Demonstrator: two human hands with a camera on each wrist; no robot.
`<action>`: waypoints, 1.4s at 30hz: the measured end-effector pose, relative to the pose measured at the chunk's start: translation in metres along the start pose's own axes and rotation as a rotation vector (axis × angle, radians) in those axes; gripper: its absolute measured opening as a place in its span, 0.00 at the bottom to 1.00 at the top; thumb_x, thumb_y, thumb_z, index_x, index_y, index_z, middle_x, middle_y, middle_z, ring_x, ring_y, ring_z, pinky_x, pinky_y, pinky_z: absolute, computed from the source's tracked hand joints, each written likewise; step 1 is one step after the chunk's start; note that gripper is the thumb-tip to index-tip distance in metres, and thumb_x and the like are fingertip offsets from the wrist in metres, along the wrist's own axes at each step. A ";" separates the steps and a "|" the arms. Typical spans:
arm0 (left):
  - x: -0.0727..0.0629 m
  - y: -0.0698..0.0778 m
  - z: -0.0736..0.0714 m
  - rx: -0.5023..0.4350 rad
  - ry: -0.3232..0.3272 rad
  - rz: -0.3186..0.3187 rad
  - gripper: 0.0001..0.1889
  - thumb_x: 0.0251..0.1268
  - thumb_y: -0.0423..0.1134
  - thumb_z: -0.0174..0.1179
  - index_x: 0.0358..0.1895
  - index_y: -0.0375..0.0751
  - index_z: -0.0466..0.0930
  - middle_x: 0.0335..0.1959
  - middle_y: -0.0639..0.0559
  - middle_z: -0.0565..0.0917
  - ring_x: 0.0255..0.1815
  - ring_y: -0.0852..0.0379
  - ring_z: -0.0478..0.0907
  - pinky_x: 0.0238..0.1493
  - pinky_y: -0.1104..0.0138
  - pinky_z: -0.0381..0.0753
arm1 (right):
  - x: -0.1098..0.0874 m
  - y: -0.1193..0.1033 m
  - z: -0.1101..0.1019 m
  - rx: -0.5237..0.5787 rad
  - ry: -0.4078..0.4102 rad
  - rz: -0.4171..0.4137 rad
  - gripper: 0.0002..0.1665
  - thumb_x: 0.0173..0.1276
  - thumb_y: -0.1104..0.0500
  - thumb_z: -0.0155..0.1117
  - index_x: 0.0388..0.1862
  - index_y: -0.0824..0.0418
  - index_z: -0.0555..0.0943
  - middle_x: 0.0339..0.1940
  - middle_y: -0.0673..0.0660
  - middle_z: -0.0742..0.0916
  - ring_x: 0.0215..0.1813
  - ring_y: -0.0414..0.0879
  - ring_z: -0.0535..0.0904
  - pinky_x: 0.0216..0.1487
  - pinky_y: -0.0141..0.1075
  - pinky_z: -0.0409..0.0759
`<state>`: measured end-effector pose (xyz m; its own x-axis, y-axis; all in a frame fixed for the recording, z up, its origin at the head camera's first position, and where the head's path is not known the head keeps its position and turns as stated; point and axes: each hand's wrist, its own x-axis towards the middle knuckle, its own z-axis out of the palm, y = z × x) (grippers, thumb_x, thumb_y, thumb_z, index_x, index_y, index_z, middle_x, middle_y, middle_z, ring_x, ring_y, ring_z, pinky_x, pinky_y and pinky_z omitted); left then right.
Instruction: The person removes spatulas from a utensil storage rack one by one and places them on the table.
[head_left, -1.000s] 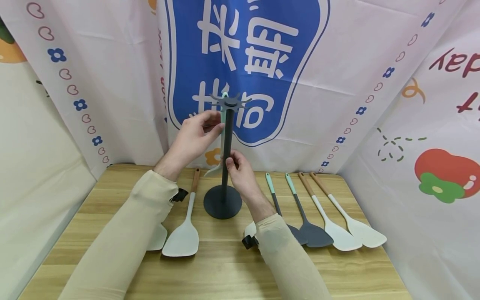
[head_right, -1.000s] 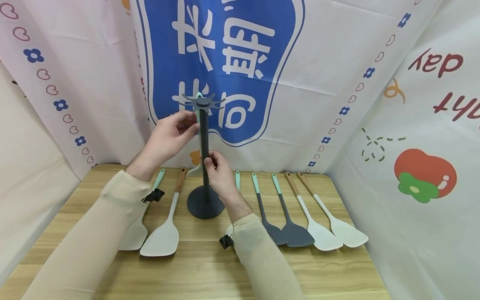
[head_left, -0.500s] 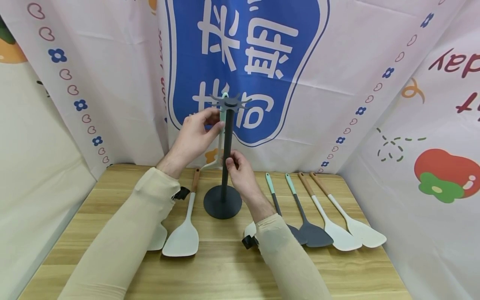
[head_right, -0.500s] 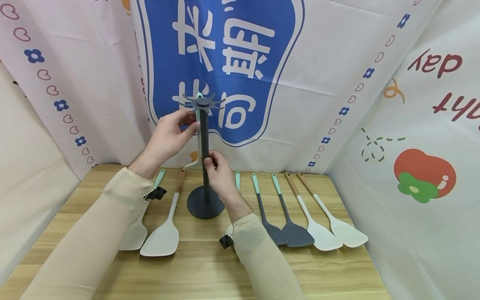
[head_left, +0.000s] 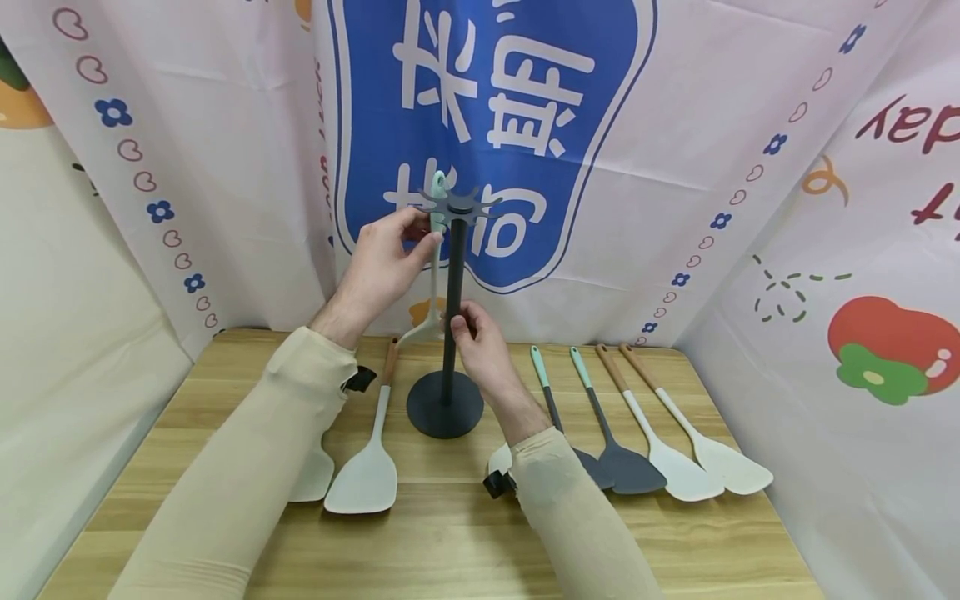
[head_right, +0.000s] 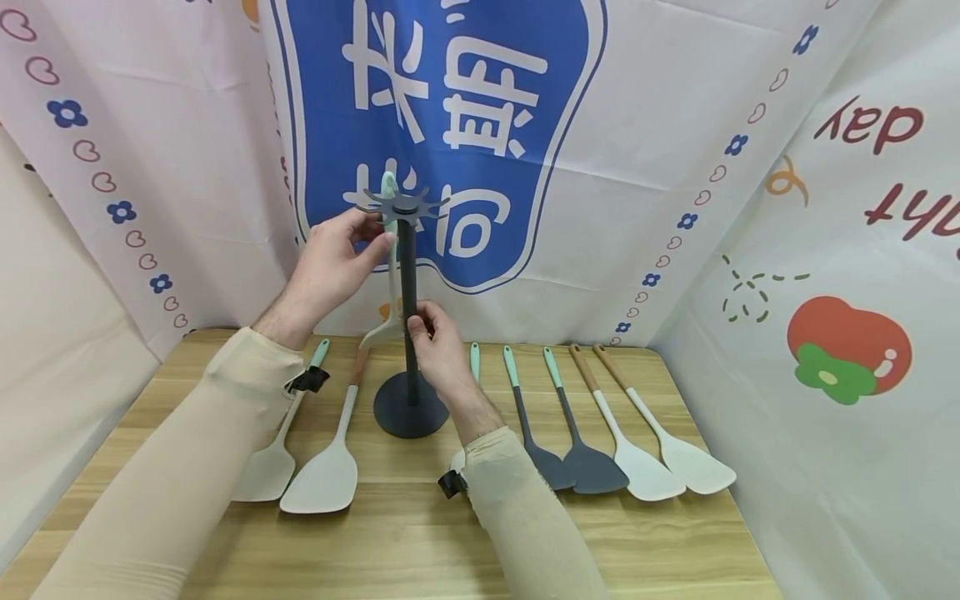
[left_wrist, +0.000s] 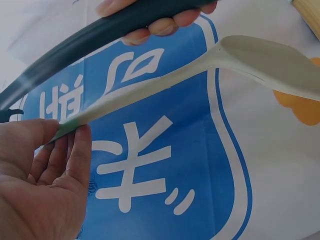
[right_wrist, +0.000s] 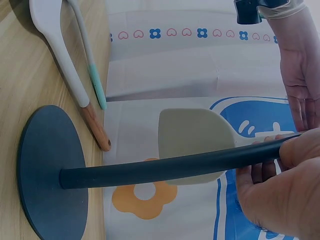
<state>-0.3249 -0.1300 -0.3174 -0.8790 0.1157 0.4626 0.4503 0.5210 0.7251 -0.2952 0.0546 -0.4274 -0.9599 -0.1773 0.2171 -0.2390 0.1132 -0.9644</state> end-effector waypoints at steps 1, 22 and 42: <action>0.000 -0.001 -0.001 0.005 0.004 -0.002 0.16 0.91 0.38 0.66 0.71 0.34 0.86 0.63 0.35 0.93 0.66 0.39 0.92 0.75 0.42 0.91 | 0.000 0.000 0.000 -0.001 0.001 0.006 0.18 0.94 0.56 0.55 0.65 0.68 0.84 0.62 0.75 0.89 0.58 0.49 0.84 0.73 0.50 0.85; -0.005 -0.008 -0.011 0.015 0.043 -0.025 0.20 0.90 0.38 0.67 0.76 0.36 0.83 0.65 0.35 0.91 0.69 0.39 0.89 0.77 0.42 0.90 | 0.000 0.002 -0.001 0.017 -0.011 0.016 0.21 0.94 0.55 0.55 0.68 0.70 0.83 0.64 0.76 0.87 0.61 0.52 0.84 0.74 0.51 0.84; -0.021 -0.019 -0.034 0.048 0.125 -0.051 0.21 0.87 0.39 0.72 0.71 0.36 0.78 0.63 0.36 0.87 0.66 0.39 0.87 0.73 0.41 0.92 | 0.000 0.001 0.000 0.006 0.004 0.015 0.18 0.94 0.55 0.56 0.67 0.65 0.85 0.57 0.64 0.90 0.60 0.50 0.85 0.74 0.51 0.85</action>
<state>-0.3100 -0.1710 -0.3234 -0.8728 -0.0169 0.4877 0.3944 0.5641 0.7254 -0.2953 0.0551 -0.4286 -0.9638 -0.1719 0.2036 -0.2241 0.1095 -0.9684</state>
